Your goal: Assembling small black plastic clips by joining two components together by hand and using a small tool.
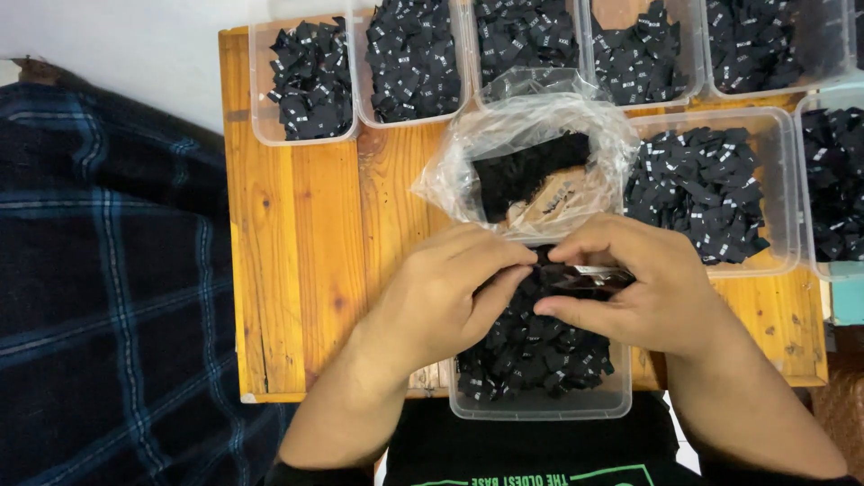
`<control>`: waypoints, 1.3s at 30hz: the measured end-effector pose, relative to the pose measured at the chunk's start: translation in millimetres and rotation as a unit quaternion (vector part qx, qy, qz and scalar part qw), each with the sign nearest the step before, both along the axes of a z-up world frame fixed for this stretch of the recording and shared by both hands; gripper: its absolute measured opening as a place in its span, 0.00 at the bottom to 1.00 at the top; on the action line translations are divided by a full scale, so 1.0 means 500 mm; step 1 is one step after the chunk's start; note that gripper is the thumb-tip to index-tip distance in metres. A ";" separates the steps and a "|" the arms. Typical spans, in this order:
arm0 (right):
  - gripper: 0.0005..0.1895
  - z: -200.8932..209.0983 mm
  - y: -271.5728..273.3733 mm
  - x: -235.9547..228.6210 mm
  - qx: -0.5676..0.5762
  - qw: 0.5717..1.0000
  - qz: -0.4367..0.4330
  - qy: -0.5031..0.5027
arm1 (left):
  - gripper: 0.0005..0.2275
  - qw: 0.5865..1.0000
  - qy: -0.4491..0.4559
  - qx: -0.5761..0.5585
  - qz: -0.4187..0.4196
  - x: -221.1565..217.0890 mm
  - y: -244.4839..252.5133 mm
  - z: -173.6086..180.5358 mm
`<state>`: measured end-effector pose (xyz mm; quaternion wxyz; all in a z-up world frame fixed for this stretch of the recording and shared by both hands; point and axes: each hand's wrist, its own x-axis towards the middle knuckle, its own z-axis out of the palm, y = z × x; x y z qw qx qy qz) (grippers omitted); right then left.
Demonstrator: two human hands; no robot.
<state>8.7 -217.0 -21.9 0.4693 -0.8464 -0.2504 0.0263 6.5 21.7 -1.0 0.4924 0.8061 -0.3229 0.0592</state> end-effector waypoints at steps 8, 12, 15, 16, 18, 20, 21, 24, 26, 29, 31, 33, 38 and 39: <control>0.07 0.010 0.012 0.006 0.050 0.996 0.026 -0.064 | 0.04 1.000 -0.013 -0.017 0.010 -0.001 -0.002 0.004; 0.05 0.007 0.002 0.008 0.041 0.996 0.003 -0.076 | 0.04 1.000 -0.004 -0.024 0.008 0.000 0.002 0.014; 0.04 0.009 -0.007 0.015 0.045 0.994 0.017 -0.102 | 0.06 0.999 0.002 -0.035 0.003 0.001 0.004 0.019; 0.04 0.008 -0.011 0.018 0.052 0.992 0.029 -0.113 | 0.07 0.999 0.009 -0.048 -0.003 0.001 0.005 0.020; 0.05 0.008 -0.012 0.021 0.074 0.990 0.045 -0.110 | 0.10 0.998 0.032 -0.060 -0.007 -0.001 0.006 0.033; 0.05 0.003 -0.016 0.023 0.096 0.988 0.061 -0.106 | 0.12 0.996 0.057 -0.072 -0.012 -0.004 0.000 0.031; 0.06 -0.004 -0.021 0.023 0.108 0.988 0.074 -0.086 | 0.12 0.991 0.085 -0.103 -0.015 -0.007 -0.006 0.023; 0.06 -0.009 -0.019 0.024 0.124 0.985 0.093 -0.076 | 0.08 0.974 0.170 -0.151 0.004 -0.023 -0.024 0.018; 0.05 -0.008 -0.015 0.025 0.128 0.983 0.101 -0.087 | 0.08 0.959 0.225 -0.168 0.026 -0.029 -0.030 0.018; 0.06 -0.009 -0.014 0.021 0.126 0.983 0.096 -0.095 | 0.06 0.945 0.275 -0.172 0.029 -0.030 -0.030 0.010; 0.12 -0.009 -0.014 0.016 0.125 0.987 0.060 -0.086 | 0.10 0.938 0.278 -0.203 0.031 -0.032 -0.029 0.002; 0.13 -0.013 -0.020 0.009 0.131 0.989 0.038 -0.051 | 0.10 0.939 0.274 -0.205 0.037 -0.033 -0.030 0.008; 0.18 -0.011 -0.021 0.005 0.160 0.987 0.026 0.005 | 0.10 0.945 0.256 -0.201 0.027 -0.035 -0.030 0.017; 0.18 -0.008 -0.020 0.006 0.152 0.988 0.023 0.004 | 0.10 0.944 0.258 -0.203 0.026 -0.036 -0.031 0.015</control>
